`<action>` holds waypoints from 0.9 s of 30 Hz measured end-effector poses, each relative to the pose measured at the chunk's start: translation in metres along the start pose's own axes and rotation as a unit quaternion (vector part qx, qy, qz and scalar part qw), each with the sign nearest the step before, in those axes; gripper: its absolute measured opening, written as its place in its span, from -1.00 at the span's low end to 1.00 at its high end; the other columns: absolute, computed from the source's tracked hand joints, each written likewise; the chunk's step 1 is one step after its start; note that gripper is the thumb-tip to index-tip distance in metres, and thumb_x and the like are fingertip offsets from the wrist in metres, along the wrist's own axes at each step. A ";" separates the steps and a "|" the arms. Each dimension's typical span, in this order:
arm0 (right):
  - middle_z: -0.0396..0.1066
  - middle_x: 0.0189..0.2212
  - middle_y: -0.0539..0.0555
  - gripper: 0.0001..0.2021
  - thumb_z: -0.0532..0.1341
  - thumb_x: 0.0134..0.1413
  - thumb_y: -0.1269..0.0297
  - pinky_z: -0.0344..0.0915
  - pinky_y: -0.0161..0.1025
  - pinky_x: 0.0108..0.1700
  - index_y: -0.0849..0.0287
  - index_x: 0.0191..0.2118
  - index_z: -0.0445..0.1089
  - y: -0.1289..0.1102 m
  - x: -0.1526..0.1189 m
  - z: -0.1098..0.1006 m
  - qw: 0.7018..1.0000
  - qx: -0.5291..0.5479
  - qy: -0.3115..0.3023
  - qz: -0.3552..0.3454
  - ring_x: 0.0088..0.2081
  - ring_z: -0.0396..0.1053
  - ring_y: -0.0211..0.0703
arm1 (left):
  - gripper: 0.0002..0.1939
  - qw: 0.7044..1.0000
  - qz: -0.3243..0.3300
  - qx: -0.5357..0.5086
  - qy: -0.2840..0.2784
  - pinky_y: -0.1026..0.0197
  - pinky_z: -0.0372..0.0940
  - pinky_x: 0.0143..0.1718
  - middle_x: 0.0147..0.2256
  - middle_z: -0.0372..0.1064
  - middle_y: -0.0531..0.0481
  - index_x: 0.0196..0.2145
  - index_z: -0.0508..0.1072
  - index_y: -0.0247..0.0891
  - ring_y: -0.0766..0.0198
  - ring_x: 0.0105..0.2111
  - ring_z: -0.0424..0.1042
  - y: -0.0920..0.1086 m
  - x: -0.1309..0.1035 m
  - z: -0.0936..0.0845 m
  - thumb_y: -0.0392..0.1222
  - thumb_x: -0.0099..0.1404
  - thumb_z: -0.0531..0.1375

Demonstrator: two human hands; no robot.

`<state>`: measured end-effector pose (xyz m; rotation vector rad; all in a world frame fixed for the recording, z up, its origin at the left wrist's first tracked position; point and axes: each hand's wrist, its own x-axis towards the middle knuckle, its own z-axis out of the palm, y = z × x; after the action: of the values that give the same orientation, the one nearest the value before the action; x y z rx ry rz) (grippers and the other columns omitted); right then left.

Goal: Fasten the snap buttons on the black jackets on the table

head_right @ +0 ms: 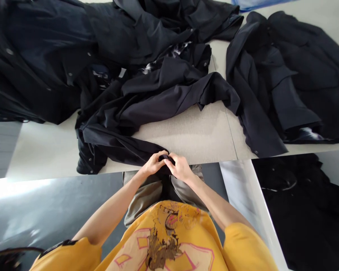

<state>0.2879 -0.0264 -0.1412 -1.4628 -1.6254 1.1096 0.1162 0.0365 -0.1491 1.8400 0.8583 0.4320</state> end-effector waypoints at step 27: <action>0.46 -0.45 0.11 -0.75 0.00 0.38 0.15 0.20 -0.26 -0.38 0.15 -0.26 0.28 0.008 -0.007 0.005 0.987 -0.162 0.019 -0.013 -0.42 0.45 -0.06 | -0.86 0.996 0.034 0.079 0.026 0.09 0.30 -0.10 -0.29 0.40 -0.08 -0.20 0.44 -0.27 0.16 -0.25 0.37 -0.006 0.002 0.010 -0.18 0.36 0.13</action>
<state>0.2876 -0.0339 -0.1505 -1.6480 -1.8567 0.8237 0.1215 0.0325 -0.1584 2.0151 0.8897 0.4679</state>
